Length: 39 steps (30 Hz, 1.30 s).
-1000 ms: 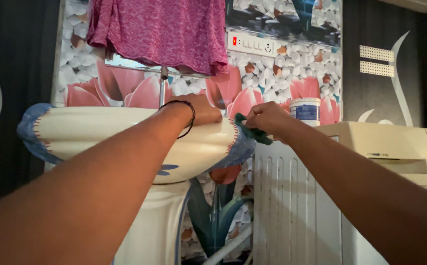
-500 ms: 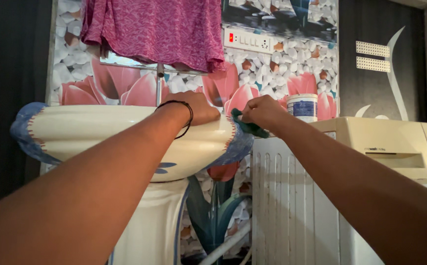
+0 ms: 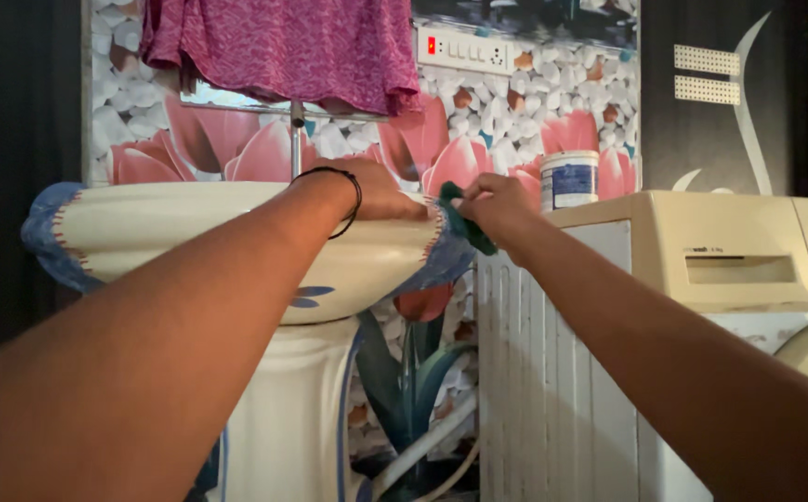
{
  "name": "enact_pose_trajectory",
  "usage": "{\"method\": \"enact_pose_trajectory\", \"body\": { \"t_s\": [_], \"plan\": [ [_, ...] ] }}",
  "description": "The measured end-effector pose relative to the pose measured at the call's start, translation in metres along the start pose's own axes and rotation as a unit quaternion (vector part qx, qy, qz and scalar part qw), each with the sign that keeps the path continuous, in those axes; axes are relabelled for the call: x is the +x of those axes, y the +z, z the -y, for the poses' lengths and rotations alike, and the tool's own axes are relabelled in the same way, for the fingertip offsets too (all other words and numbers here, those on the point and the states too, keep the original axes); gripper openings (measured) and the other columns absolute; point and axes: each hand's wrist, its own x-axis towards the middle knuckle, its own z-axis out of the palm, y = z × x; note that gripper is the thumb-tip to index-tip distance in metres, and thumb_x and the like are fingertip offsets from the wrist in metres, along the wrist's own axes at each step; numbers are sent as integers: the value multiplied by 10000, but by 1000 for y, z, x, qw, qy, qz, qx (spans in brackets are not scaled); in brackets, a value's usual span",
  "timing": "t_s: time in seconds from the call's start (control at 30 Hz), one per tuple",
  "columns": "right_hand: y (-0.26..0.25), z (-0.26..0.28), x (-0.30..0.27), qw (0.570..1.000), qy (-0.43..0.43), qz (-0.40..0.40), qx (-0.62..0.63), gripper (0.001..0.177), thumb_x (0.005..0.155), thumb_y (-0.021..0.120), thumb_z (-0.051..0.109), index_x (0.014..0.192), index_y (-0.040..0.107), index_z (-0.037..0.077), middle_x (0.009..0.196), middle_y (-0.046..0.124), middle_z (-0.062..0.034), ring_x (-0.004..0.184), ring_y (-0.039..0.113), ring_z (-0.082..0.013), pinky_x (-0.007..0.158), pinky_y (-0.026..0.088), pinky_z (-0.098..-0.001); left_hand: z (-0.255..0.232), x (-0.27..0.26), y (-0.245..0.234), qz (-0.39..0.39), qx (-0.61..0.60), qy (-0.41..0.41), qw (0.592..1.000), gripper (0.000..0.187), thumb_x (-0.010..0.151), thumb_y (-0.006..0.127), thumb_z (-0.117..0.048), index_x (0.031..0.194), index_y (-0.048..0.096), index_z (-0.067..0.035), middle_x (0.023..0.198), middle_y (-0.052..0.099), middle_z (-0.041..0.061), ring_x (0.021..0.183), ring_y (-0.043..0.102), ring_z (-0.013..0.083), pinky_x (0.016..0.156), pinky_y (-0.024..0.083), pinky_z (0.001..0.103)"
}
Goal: The person scrubs a blue pedestal sink with a green sponge, working around the faucet and basin. The person then scrubs the sink's pedestal and surrounding areas.
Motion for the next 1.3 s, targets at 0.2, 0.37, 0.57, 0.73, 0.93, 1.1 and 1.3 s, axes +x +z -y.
{"method": "enact_pose_trajectory", "body": {
  "t_s": [0.2, 0.37, 0.57, 0.73, 0.93, 1.1, 1.3],
  "plan": [
    [7, -48, 7, 943, 281, 9, 177, 205, 1002, 614, 298, 1135, 573, 147, 906, 616, -69, 729, 612, -265, 519, 451, -472, -2, -12, -1, 4, 37, 42, 998, 836, 622, 649, -767, 1252, 770, -230, 1330, 727, 83, 1190, 697, 261, 1017, 534, 412],
    [21, -40, 13, 873, 377, 38, 308, 214, 1029, 483, 284, 1174, 593, 172, 1068, 662, -92, 922, 644, -310, 620, 514, -550, -7, -17, 0, -46, 63, 14, 997, 918, 603, 678, -810, 1269, 742, -180, 1336, 693, 122, 1187, 682, 314, 1000, 536, 436],
    [4, 9, 3, 855, 361, 137, 347, 244, 1013, 493, 138, 1220, 519, 13, 1168, 604, -169, 1037, 657, -351, 810, 565, -646, -6, -21, -2, -64, 43, 1, 997, 993, 569, 718, -826, 1292, 718, -145, 1347, 666, 138, 1173, 679, 320, 993, 540, 421],
    [-3, 14, -6, 857, 344, 189, 335, 372, 962, 480, 0, 1330, 490, -59, 1267, 627, -252, 1149, 673, -410, 893, 599, -596, -8, -23, -3, -50, 28, -6, 998, 966, 552, 729, -791, 1304, 714, -186, 1319, 687, 122, 1148, 700, 310, 972, 557, 429],
    [-4, -9, 10, 861, 327, 205, 331, 409, 986, 407, 25, 1390, 449, -21, 1356, 611, -268, 1178, 665, -437, 854, 593, -527, -6, -19, -4, -46, 29, 6, 998, 926, 569, 719, -767, 1283, 738, -178, 1281, 728, 122, 1129, 724, 305, 967, 565, 429],
    [1, -17, 0, 860, 338, 156, 350, 405, 1047, 398, 131, 1411, 433, -43, 1349, 620, -247, 1156, 681, -418, 861, 606, -493, -5, -18, 0, -64, 19, 13, 998, 944, 566, 749, -771, 1331, 684, -222, 1324, 677, 125, 1171, 681, 312, 990, 539, 436],
    [-10, 0, -23, 875, 378, 174, 248, 418, 1073, 385, 356, 1304, 528, 39, 1227, 722, -196, 977, 769, -337, 577, 575, -303, -1, -15, 5, -93, 31, 28, 995, 891, 608, 740, -755, 1294, 714, -187, 1310, 690, 119, 1175, 682, 304, 1004, 537, 434]
  ]
}}
